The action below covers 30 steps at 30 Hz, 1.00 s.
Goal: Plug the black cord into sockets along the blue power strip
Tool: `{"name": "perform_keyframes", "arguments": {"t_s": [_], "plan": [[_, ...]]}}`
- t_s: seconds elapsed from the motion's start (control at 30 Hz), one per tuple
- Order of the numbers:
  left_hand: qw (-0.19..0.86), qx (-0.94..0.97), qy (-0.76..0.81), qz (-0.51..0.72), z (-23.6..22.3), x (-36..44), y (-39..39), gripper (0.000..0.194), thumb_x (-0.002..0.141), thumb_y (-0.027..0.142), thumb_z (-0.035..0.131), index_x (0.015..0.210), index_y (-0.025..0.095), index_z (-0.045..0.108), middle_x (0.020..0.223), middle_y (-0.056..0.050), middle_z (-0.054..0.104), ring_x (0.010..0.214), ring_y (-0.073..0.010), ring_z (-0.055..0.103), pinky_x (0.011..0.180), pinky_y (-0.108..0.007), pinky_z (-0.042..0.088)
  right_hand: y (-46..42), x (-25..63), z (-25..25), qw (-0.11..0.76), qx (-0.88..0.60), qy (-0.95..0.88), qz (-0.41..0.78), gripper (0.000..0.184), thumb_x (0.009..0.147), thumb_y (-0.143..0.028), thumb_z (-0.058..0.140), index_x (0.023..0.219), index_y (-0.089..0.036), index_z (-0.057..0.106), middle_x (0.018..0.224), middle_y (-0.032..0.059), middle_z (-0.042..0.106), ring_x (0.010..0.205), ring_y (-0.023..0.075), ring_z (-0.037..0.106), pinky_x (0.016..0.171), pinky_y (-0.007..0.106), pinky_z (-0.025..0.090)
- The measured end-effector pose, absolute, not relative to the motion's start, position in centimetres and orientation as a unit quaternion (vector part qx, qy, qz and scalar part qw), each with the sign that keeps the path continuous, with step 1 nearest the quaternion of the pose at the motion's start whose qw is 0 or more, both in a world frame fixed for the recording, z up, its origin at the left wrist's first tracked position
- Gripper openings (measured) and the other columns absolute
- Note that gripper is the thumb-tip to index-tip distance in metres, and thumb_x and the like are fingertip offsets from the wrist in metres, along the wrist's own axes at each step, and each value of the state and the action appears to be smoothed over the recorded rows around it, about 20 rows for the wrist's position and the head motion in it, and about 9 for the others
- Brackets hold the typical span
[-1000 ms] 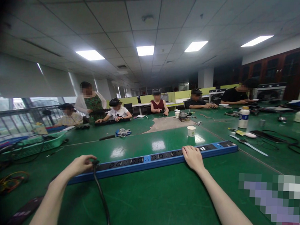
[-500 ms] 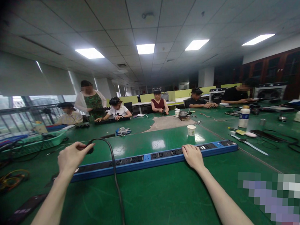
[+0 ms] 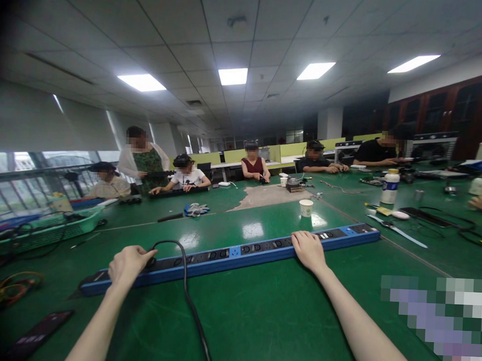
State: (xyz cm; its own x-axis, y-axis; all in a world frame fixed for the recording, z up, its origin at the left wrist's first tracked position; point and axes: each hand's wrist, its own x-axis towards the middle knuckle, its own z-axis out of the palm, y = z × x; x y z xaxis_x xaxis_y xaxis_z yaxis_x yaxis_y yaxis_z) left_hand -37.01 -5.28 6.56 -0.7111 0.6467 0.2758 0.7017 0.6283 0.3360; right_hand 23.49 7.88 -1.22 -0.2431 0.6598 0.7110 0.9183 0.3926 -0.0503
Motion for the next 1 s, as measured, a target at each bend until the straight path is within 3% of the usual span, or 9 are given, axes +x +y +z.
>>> {"name": "perform_keyframes", "arguments": {"t_s": [0.37, 0.6, 0.83, 1.0], "plan": [[0.093, -0.401, -0.893, -0.184, 7.3, -34.7, -5.7, 0.044, 0.087, 0.061, 0.056, 0.095, 0.022, 0.076, 0.1, -0.021, 0.073, 0.097, -0.0416, 0.069, 0.077, -0.045, 0.05, 7.5, 23.3, -1.2, 0.34, -0.522, -0.757, -0.196, 0.037, 0.105, -0.032, 0.034, 0.113, -0.028, 0.07, 0.115, 0.004, 0.075, 0.109, 0.0215, 0.062, 0.094, 0.036, 0.036], [0.105, -0.46, -0.874, -0.116, 7.9, -34.0, -5.5, 0.033, 0.086, 0.037, 0.06, 0.105, 0.014, 0.074, 0.109, -0.025, 0.072, 0.1, -0.0411, 0.07, 0.078, -0.044, 0.052, 7.5, 23.3, -1.1, 0.345, -0.52, -0.757, -0.193, 0.038, 0.104, -0.032, 0.033, 0.113, -0.027, 0.07, 0.114, 0.005, 0.075, 0.108, 0.0217, 0.062, 0.094, 0.037, 0.036], [0.042, -0.438, -0.887, -0.141, 7.1, -36.1, -5.4, 0.041, 0.083, 0.051, 0.062, 0.109, 0.022, 0.076, 0.11, -0.02, 0.074, 0.102, -0.0373, 0.07, 0.082, -0.042, 0.053, 7.6, 23.3, -1.1, 0.337, -0.521, -0.76, -0.192, 0.037, 0.105, -0.032, 0.033, 0.113, -0.027, 0.069, 0.114, 0.0046, 0.074, 0.109, 0.0219, 0.06, 0.095, 0.036, 0.036], [0.042, -0.424, -0.893, -0.145, 6.6, -36.0, -5.4, 0.043, 0.081, 0.057, 0.061, 0.108, 0.026, 0.076, 0.113, -0.019, 0.073, 0.105, -0.0415, 0.068, 0.083, -0.048, 0.051, 7.6, 23.2, -1.2, 0.343, -0.521, -0.758, -0.19, 0.037, 0.104, -0.031, 0.034, 0.111, -0.027, 0.07, 0.113, 0.0049, 0.075, 0.108, 0.0217, 0.061, 0.095, 0.037, 0.036]]}}
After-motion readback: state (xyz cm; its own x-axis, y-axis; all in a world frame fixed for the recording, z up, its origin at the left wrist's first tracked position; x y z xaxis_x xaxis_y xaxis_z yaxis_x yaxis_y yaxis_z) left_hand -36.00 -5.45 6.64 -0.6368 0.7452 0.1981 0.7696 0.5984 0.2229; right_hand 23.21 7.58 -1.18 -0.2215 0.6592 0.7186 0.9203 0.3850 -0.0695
